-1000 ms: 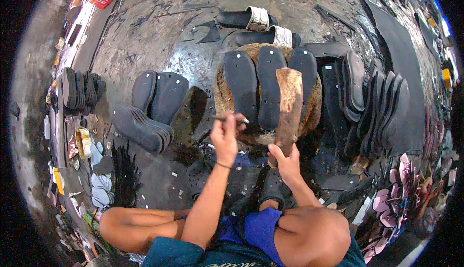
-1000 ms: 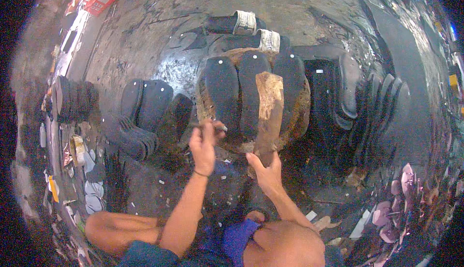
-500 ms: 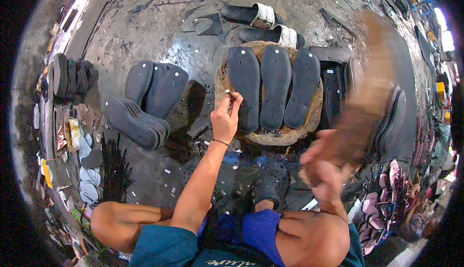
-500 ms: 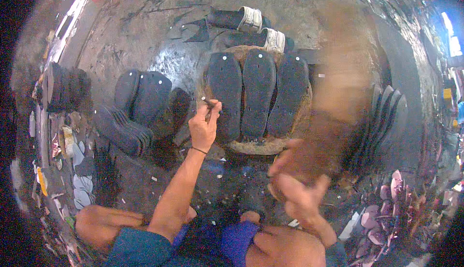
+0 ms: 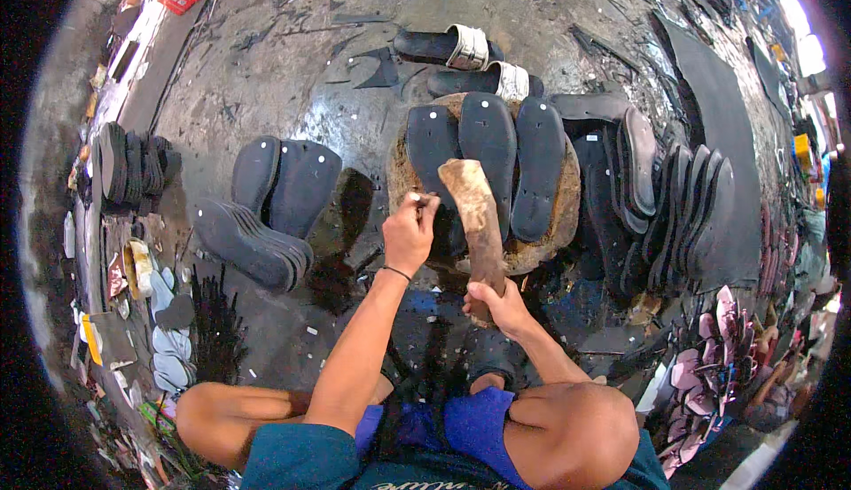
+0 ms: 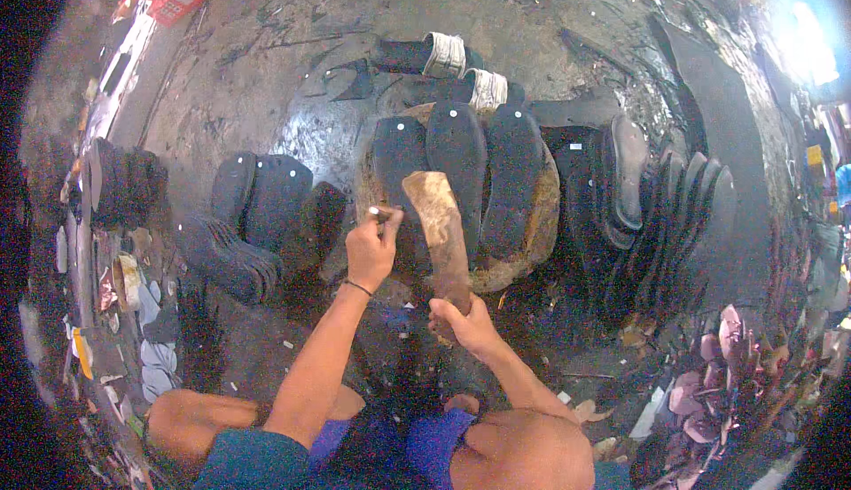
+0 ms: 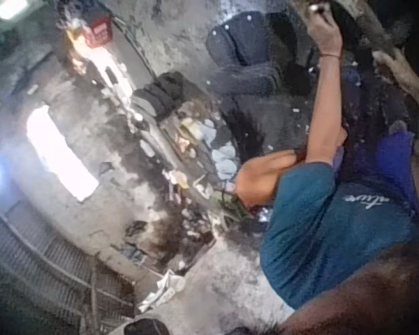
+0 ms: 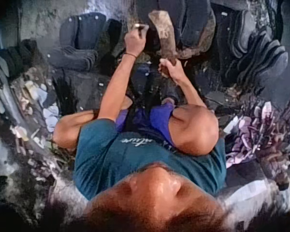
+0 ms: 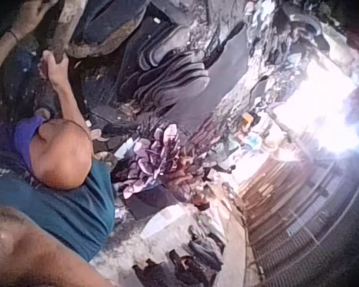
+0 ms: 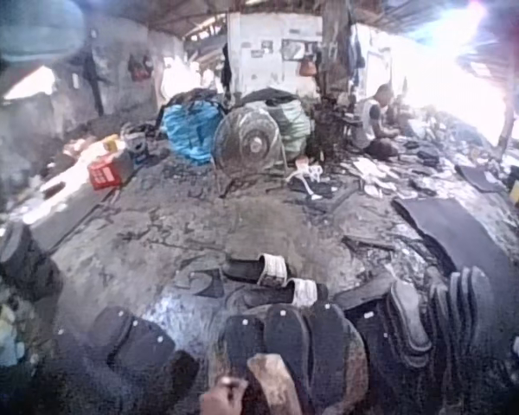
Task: The person sits on the floor and uses a hammer and small metal tool to drive fasteners into black shoe soles placed on a wooden block. They repeatedly position the tool and strike it with the hammer, then move the soles aside after each fastening.
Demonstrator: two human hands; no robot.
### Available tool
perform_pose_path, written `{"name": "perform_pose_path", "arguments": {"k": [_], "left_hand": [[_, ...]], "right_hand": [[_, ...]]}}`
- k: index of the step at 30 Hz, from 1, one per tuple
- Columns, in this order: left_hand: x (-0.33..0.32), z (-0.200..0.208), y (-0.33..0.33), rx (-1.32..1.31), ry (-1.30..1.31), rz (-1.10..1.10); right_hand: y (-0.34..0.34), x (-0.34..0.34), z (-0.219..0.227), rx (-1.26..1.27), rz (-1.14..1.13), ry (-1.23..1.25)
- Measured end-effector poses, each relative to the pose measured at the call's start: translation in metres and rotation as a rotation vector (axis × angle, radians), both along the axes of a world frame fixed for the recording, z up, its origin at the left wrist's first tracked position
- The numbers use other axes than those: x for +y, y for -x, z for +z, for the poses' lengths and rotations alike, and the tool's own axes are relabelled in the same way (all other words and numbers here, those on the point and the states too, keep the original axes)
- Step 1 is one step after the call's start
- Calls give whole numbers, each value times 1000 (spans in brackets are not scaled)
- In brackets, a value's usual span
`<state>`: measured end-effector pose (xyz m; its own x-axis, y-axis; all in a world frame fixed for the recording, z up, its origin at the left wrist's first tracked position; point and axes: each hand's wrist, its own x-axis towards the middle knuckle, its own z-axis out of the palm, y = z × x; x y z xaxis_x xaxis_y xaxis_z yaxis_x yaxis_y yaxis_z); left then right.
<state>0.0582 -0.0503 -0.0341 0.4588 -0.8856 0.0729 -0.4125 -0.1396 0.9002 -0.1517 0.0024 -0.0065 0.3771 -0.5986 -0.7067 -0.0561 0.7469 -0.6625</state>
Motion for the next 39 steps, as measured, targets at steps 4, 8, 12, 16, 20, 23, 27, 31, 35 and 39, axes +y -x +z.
{"name": "perform_pose_path", "arguments": {"k": [4, 8, 12, 16, 20, 23, 27, 31, 35, 39], "left_hand": [[-9, 15, -34, 746, 67, 325], [11, 45, 7, 717, -26, -1], [37, 46, 73, 630, -180, -278], [33, 45, 104, 911, -185, -248], [39, 33, 124, 576, -280, -568], [31, 29, 138, 682, -263, -426], [-27, 30, 128, 652, -163, -228], [-80, 13, 127, 629, -95, -320], [-86, 9, 143, 327, -114, -371], [-84, 2, 146, 202, -69, -356]], "right_hand": [[-2, 3, 0, -148, -75, -97], [12, 3, 9, -363, -271, -165], [17, -7, 9, -149, -464, 21], [50, -1, 25, 135, -497, 252], [64, 12, 29, 185, -525, 282], [73, 9, 26, 236, -523, 254], [86, 23, 22, 333, -597, 423], [89, 34, 21, 129, -655, 326], [100, 45, 25, 278, -599, 276], [105, 52, 28, 367, -532, 316]]}}
